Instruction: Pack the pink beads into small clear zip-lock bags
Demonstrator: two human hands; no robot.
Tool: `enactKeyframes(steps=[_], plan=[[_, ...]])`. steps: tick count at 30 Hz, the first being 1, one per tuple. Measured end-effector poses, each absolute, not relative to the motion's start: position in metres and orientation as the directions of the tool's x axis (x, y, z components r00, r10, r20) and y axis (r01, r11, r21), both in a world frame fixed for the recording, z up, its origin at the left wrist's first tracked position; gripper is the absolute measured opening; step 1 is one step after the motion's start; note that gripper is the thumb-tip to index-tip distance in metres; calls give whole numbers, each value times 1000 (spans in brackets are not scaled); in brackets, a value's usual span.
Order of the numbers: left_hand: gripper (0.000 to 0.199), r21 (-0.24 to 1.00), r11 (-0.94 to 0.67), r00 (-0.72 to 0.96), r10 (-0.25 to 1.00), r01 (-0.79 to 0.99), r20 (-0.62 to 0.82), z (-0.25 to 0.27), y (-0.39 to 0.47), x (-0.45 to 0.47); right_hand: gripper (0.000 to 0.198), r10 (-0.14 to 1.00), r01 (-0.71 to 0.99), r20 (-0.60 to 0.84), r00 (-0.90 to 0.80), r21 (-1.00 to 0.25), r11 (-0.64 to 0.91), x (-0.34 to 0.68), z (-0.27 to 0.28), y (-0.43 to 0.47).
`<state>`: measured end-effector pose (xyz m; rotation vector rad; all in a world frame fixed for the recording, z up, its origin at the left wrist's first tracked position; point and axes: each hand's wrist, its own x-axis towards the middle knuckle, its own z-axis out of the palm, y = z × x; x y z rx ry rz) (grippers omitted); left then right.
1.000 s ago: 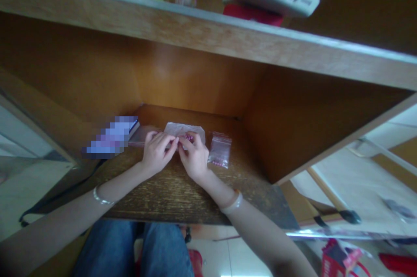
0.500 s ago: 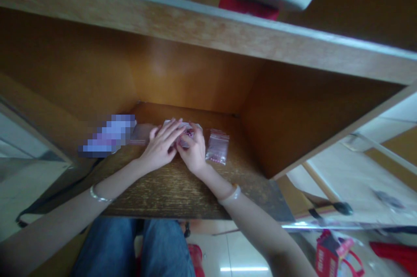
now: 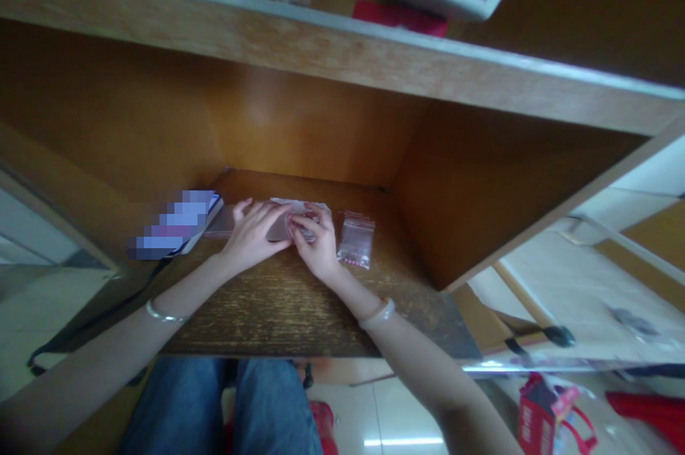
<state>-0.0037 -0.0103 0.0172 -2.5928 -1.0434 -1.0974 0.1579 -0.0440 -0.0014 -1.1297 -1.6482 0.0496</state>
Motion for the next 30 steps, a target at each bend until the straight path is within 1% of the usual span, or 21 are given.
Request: enactKeyframes(steps=[3,6,7,9,11,12,14,16,20,24,27,29,30], plan=[[56,166,-710,425,573,684,700,15,-7,-5,22,652,622,751,108,-562,545,163,3,-41],[66,233,-651,323,616,722,718,11,-2,-6,27,637,691,756,149,-541,480,173,6,-31],[69,258,-626,286,633,736,720,9,0,-6,26,654,727,744,138,-525,443,177,7,-27],[72,294,-574,221,662,764,716,7,2,-6,24,732,808,675,90,-480,343,181,8,-20],[68,317,-529,175,684,787,708,5,4,-6,24,818,874,576,6,-400,275,181,8,-16],[65,326,-513,158,692,794,705,5,4,-6,26,848,894,528,-51,-355,275,180,7,-14],[60,347,-497,130,698,796,704,5,5,-7,30,872,902,460,-168,-285,324,177,5,-12],[56,365,-496,105,692,788,714,5,5,-7,33,867,885,433,-247,-263,383,176,2,-10],[51,380,-509,95,683,772,724,3,6,-6,30,845,839,464,-267,-318,441,178,-3,-6],[51,387,-520,118,699,761,706,1,5,-3,13,805,775,510,-305,-359,521,183,-3,-8],[53,375,-547,154,694,748,703,0,4,-1,7,778,723,533,-333,-385,573,185,-4,-9],[54,357,-564,173,680,745,712,0,3,-1,6,767,699,556,-320,-408,587,186,-5,-8],[53,347,-568,182,675,746,715,1,2,-1,6,765,695,577,-286,-425,580,186,-5,-8]])
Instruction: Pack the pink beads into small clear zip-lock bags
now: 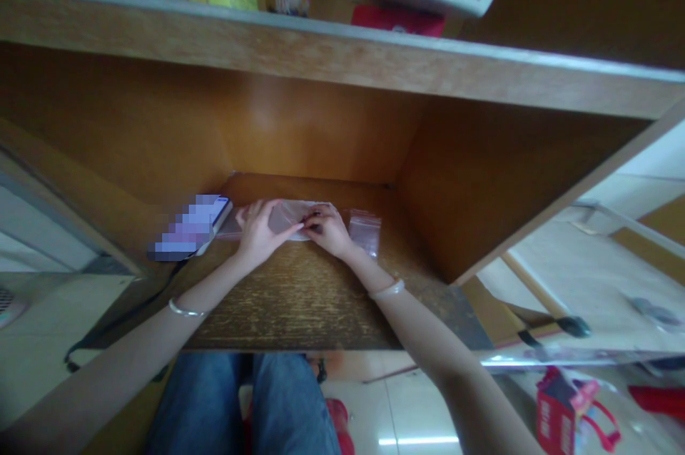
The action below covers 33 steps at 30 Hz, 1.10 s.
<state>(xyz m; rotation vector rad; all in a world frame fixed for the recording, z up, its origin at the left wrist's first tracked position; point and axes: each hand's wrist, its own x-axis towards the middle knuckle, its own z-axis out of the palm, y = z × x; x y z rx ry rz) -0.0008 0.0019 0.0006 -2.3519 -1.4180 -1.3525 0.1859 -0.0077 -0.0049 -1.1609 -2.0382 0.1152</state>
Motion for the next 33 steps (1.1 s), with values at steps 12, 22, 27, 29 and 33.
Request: enactKeyframes(steps=[12,22,27,29,33], plan=[[46,307,-650,330,668,695,667,1,-4,4,16,669,639,743,-23,-503,582,171,5,-23],[52,590,-687,46,667,423,744,3,2,1,14,802,844,567,-186,-326,427,180,-5,-14],[46,680,-693,56,709,239,703,-1,6,2,8,819,845,548,-173,-345,409,181,-5,-14],[43,701,-680,73,727,215,683,-3,8,3,7,817,837,548,-179,-352,419,182,-6,-13],[36,742,-646,109,762,178,638,-4,8,5,10,807,829,550,-214,-335,448,184,-11,-9]])
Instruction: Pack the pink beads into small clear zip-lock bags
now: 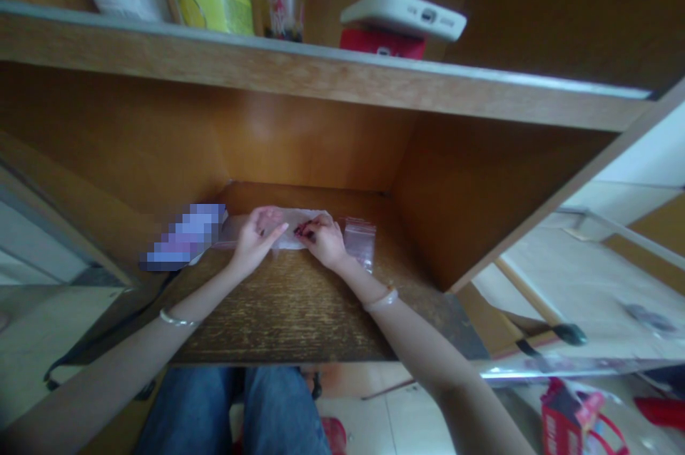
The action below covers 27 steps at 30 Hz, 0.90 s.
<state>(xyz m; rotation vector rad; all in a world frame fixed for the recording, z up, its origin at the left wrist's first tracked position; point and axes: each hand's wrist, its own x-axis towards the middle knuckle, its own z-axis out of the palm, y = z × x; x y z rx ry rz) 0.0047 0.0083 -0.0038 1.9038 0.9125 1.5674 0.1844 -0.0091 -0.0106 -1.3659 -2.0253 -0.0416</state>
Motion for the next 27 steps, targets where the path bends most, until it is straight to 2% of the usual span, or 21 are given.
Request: enactKeyframes(steps=[5,8,11,14,18,22,27], plan=[[37,789,-591,166,806,167,568,-1,4,6,8,786,804,586,-195,-364,470,184,-14,-6],[41,775,-603,188,797,189,574,-2,2,6,10,711,748,698,-86,-426,509,181,-8,-9],[42,698,-666,230,746,264,625,-4,2,5,14,552,701,828,101,-453,551,177,0,-18],[45,569,-712,284,693,411,662,-5,2,5,14,462,685,881,100,-398,610,173,5,-26],[47,509,-732,299,662,453,687,-6,1,5,14,502,645,864,-43,-359,674,168,5,-31],[46,585,-721,253,685,372,683,-5,1,5,16,539,649,840,-61,-377,661,166,4,-31],[40,697,-668,182,743,262,644,-1,-2,7,26,580,665,815,-3,-431,609,169,3,-27]])
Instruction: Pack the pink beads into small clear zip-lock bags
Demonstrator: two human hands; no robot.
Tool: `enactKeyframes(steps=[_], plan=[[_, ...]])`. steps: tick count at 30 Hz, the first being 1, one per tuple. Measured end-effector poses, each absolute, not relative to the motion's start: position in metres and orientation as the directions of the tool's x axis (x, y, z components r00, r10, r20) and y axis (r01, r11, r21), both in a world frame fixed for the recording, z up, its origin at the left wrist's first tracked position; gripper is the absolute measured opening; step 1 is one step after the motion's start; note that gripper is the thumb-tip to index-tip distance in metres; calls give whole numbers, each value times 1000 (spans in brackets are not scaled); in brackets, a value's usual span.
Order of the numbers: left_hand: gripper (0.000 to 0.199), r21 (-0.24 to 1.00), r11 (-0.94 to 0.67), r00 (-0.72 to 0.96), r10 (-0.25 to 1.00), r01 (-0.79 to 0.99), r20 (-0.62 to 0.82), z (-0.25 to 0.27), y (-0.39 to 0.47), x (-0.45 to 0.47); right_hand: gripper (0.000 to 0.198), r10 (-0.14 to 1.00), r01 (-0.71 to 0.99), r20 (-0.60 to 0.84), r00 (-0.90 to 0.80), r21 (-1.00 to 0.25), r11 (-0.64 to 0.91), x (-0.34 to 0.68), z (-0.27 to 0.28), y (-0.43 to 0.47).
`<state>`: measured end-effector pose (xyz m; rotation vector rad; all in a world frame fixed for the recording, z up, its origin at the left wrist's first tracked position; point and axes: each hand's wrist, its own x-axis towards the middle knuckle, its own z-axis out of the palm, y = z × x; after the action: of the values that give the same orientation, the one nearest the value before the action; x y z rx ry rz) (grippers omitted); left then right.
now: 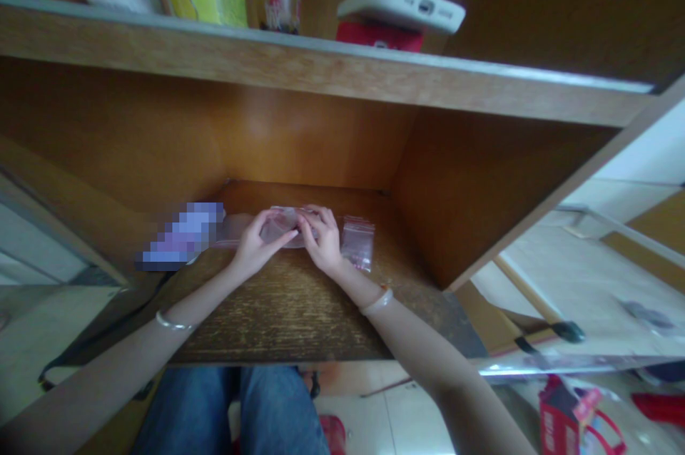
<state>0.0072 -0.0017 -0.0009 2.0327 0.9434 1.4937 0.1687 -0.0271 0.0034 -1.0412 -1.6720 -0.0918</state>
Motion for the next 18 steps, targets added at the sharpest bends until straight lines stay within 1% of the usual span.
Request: enactKeyframes(steps=[2,6,9,12,15,18], plan=[[38,741,-634,150,773,221,616,0,-3,8,27,621,711,783,-37,-416,566,170,1,-24],[36,816,-564,101,826,124,555,0,-2,7,26,734,827,637,-234,-267,495,170,-6,-20],[35,846,-528,75,849,70,523,-1,0,7,26,789,856,525,-318,-199,478,168,-11,-20],[36,864,-502,65,864,45,499,-2,2,7,24,809,855,480,-340,-200,478,167,-13,-19],[37,876,-482,64,875,24,479,-3,4,7,18,805,844,498,-324,-233,484,170,-15,-15],[38,879,-476,59,878,7,475,-4,6,6,13,812,841,525,-254,-295,454,175,-18,-9]])
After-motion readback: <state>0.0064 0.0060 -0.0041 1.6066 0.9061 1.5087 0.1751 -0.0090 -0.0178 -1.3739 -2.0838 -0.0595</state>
